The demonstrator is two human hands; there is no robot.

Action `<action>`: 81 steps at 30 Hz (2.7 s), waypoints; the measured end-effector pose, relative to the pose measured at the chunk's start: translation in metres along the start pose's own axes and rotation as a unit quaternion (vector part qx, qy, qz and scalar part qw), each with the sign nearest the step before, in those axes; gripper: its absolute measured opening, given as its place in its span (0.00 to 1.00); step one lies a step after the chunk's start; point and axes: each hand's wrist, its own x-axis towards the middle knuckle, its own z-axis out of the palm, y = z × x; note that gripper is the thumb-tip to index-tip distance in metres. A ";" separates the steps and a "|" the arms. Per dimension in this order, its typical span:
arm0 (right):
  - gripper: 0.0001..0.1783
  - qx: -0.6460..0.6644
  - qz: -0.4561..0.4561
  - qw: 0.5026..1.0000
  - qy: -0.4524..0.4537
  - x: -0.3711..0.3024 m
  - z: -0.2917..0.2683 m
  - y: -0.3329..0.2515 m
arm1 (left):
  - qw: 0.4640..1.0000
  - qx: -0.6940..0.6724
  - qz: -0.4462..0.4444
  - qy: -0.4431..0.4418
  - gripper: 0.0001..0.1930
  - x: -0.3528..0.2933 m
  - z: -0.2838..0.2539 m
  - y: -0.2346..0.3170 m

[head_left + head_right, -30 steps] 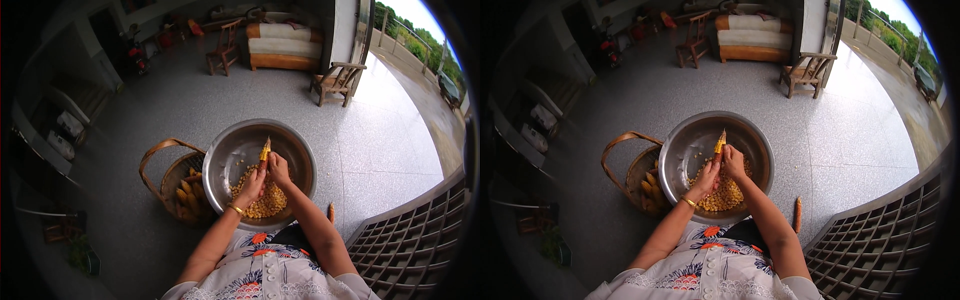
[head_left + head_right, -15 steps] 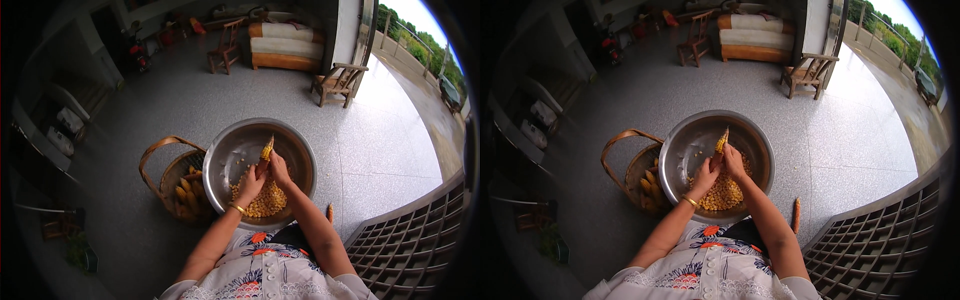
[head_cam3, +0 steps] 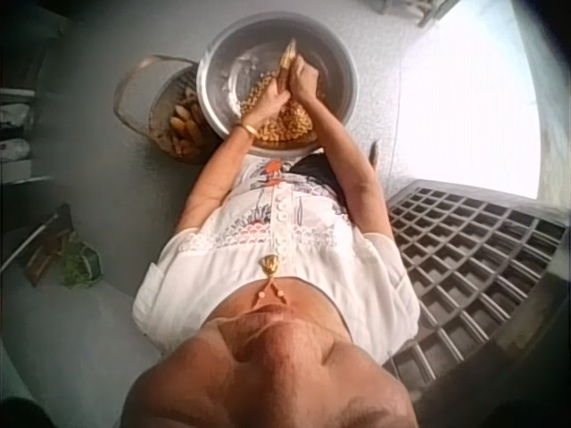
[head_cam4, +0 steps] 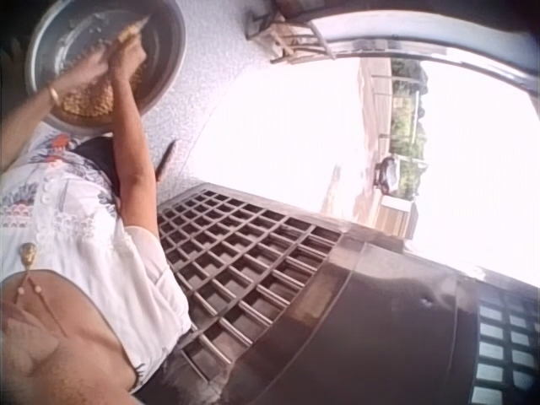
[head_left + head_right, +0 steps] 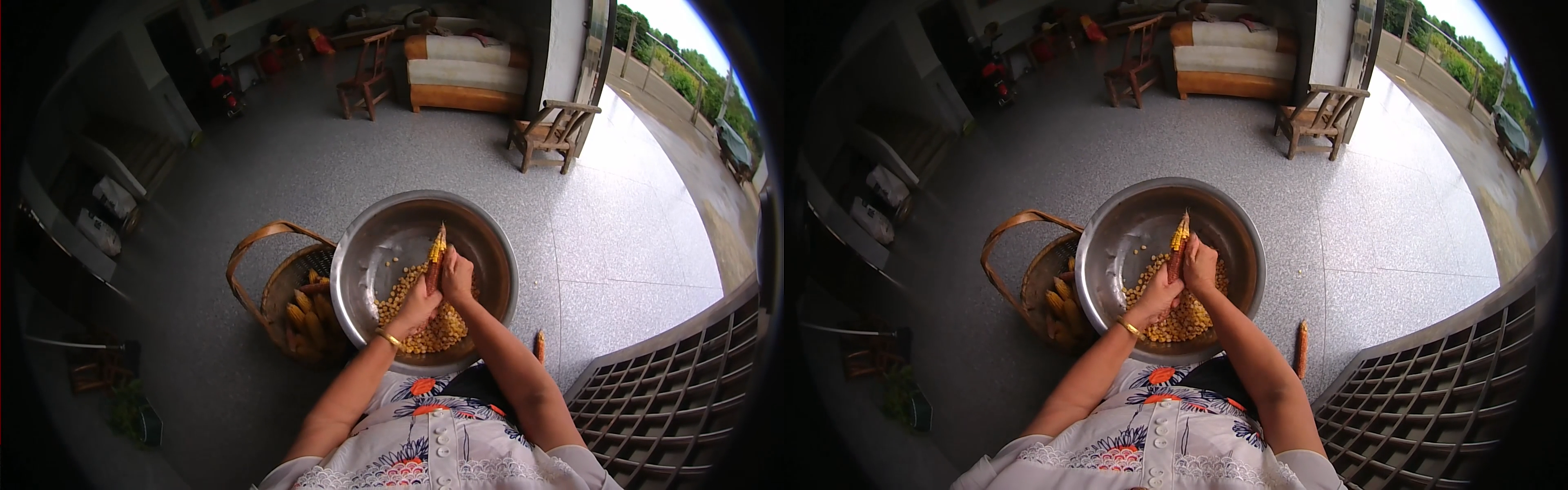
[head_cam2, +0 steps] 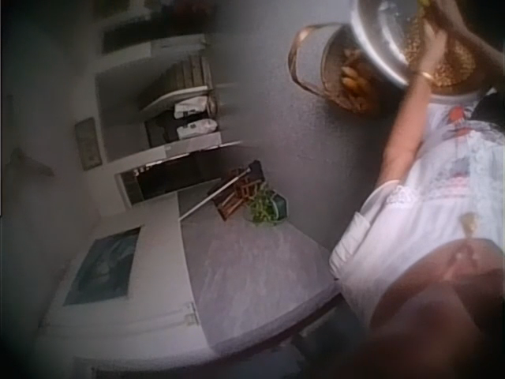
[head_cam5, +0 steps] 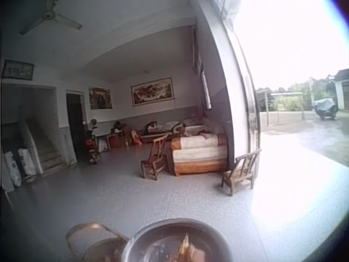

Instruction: The person shells corn by stripping kernels off corn cobs into a metal bowl by hand.

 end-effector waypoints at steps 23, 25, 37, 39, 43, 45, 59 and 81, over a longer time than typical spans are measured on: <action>0.18 0.096 0.005 0.992 -0.078 0.005 -0.006 -0.005 | 0.932 -0.264 -0.193 -0.156 0.07 -0.007 -0.024 0.031; 0.17 0.100 -0.003 0.992 -0.074 0.005 -0.005 -0.005 | 0.898 -0.342 -0.200 -0.190 0.07 -0.006 -0.033 0.037; 0.22 0.196 0.016 0.970 -0.140 0.008 0.003 0.009 | 0.998 0.033 0.038 0.047 0.16 0.004 -0.015 0.001; 0.23 0.172 0.017 0.974 -0.148 0.007 0.001 0.009 | 0.974 0.197 0.083 0.078 0.18 0.002 -0.012 0.004; 0.26 0.076 -0.050 0.989 -0.118 0.004 0.000 0.005 | 0.980 0.176 0.070 0.062 0.18 -0.001 -0.004 0.009; 0.27 0.064 -0.061 0.991 -0.103 0.000 -0.001 -0.002 | 0.987 0.134 0.081 0.046 0.18 0.000 -0.004 0.001; 0.26 0.192 0.069 0.976 -0.079 0.006 0.000 0.008 | 0.989 0.118 0.079 0.048 0.14 -0.002 -0.003 0.006; 0.21 0.110 -0.014 0.987 -0.118 0.004 -0.002 -0.002 | 0.947 0.257 0.136 0.139 0.15 -0.002 -0.005 0.012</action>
